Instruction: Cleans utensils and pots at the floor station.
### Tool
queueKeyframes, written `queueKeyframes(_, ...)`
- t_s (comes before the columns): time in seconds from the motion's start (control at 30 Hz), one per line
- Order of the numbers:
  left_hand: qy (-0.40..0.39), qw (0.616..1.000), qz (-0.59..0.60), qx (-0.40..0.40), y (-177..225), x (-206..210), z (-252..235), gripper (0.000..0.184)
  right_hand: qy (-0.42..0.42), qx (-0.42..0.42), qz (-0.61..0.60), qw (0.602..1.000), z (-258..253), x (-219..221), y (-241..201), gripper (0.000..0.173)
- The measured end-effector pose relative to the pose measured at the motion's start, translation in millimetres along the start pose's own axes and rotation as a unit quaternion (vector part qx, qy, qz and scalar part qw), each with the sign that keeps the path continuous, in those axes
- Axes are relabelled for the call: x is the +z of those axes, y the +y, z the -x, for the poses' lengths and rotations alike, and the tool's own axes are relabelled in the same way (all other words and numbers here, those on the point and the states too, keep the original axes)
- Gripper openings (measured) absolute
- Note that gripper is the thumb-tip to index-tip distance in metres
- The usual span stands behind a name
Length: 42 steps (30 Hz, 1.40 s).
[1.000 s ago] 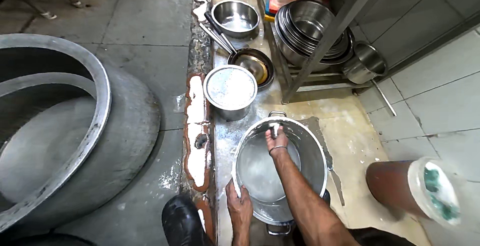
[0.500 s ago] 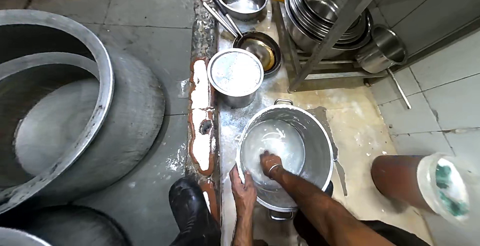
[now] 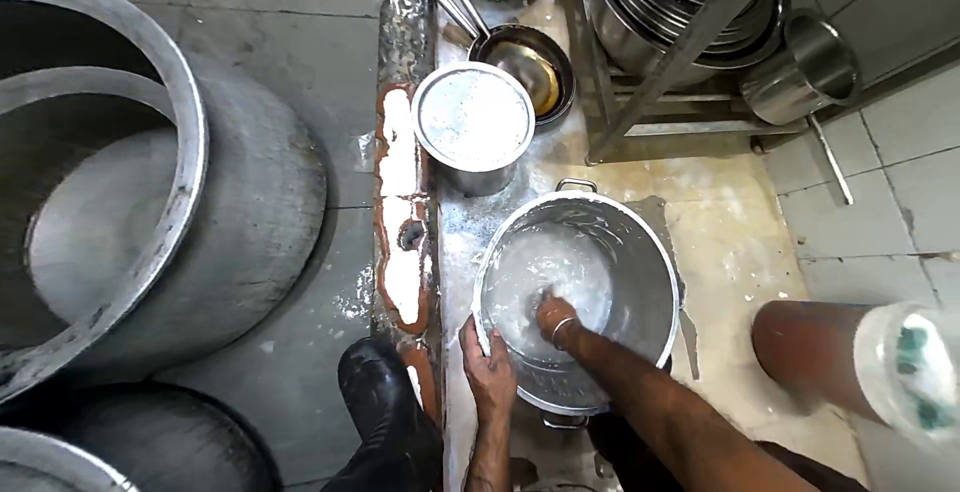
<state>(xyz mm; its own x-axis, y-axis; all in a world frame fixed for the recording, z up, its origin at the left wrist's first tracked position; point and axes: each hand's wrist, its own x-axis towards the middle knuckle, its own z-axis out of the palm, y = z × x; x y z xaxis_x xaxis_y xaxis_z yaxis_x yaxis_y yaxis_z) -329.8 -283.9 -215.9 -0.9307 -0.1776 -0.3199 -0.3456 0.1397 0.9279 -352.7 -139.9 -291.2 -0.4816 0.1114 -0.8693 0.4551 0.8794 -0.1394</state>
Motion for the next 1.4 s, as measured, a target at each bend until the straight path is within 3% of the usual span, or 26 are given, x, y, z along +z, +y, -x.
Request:
queueKeyframes(0.07, 0.002, 1.000, -0.001, 0.004, 0, 0, -1, 0.046, -0.035, -0.071, 0.022, 0.997, 1, 8, -26, 0.058)
queueKeyframes(0.13, -0.002, 1.000, 0.003, 0.008, 0, 0, -2, 0.046, -0.016, -0.125, 0.027, 0.992, -3, 8, -42, 0.051)
queueKeyframes(0.2, -0.002, 1.000, -0.003, 0.005, 1, -1, -2, 0.047, 0.015, -0.137, 0.013, 0.990, -13, -4, -50, 0.057)
queueKeyframes(0.33, -0.004, 1.000, -0.031, 0.004, 2, -3, -1, 0.048, 0.142, -0.069, -0.054, 0.986, -59, -44, -28, 0.071)
queueKeyframes(0.43, -0.016, 0.999, -0.035, 0.001, 3, -5, -2, 0.050, 0.171, 0.017, -0.077, 0.982, -73, -90, 13, 0.079)
queueKeyframes(0.5, -0.016, 0.999, -0.037, 0.000, 3, -5, -4, 0.050, 0.173, 0.047, -0.078, 0.981, -66, -95, 44, 0.079)
queueKeyframes(0.63, -0.007, 0.999, -0.040, -0.008, 8, -2, -3, 0.049, 0.133, 0.118, -0.084, 0.980, -30, -57, 84, 0.072)
queueKeyframes(0.73, 0.000, 1.000, -0.024, -0.014, 7, 0, -1, 0.047, 0.059, 0.139, -0.059, 0.987, -7, -18, 74, 0.081)
queueKeyframes(0.9, -0.001, 1.000, -0.017, -0.011, 4, 2, -4, 0.043, -0.047, -0.009, 0.057, 0.997, 14, 1, 15, 0.074)
queueKeyframes(1.1, 0.013, 0.999, -0.042, 0.009, 4, 2, -5, 0.038, 0.026, -0.130, 0.033, 0.991, -14, -5, -29, 0.052)
queueKeyframes(1.2, -0.005, 0.997, -0.081, 0.011, 7, -4, -7, 0.037, 0.104, -0.108, -0.022, 0.988, -50, -33, -42, 0.064)
queueKeyframes(1.33, -0.020, 0.993, -0.115, 0.025, 13, -6, -11, 0.030, 0.157, -0.043, -0.009, 0.987, -77, -91, 4, 0.071)
queueKeyframes(1.4, -0.033, 0.989, -0.138, 0.042, 18, -6, -19, 0.027, 0.166, 0.003, 0.002, 0.986, -74, -99, 35, 0.070)
